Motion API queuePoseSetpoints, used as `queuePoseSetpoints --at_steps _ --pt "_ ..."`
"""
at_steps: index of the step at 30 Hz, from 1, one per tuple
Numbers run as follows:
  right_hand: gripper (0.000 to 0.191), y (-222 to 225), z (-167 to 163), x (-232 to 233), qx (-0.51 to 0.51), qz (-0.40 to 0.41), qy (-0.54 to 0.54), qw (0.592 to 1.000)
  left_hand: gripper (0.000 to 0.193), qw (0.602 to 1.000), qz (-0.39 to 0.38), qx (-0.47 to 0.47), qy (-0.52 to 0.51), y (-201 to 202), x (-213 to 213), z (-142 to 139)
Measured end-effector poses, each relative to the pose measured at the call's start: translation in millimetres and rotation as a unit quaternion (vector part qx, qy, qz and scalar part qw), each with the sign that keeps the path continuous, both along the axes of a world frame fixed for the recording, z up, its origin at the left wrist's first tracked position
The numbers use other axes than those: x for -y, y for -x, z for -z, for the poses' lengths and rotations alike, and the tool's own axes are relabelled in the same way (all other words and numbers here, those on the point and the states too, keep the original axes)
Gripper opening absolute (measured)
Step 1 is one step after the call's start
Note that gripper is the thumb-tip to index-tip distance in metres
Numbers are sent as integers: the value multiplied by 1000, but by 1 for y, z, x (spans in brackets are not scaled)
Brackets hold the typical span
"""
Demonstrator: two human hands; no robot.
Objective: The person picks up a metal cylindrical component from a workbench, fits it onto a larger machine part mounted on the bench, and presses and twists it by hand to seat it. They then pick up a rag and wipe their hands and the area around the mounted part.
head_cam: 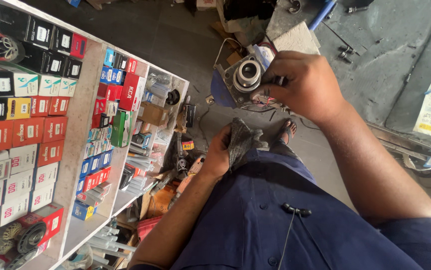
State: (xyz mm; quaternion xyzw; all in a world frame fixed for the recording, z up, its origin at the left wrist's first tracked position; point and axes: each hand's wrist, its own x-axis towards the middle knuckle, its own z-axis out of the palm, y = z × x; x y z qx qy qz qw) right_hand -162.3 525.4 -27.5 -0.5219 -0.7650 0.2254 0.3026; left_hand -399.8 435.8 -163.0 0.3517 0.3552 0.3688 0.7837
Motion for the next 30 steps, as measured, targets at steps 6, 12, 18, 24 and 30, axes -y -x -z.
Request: queuePoseSetpoints --at_steps 6,12,18,24,30 --pt "26 -6 -5 -17 110 -23 -45 993 29 1000 -2 -11 3 6 7 6" --pt "37 -14 -7 -39 96 14 60 993 38 996 -6 -88 -33 7 9 6" --pt "51 -19 4 -17 -3 -51 -61 997 37 999 -31 7 -4 12 6 4" --pt "41 -13 20 10 -106 24 -25 994 22 708 -71 -599 -367 59 -49 -41" --pt "46 -11 45 9 -187 40 79 978 21 738 -43 -485 -468 61 -101 -144"
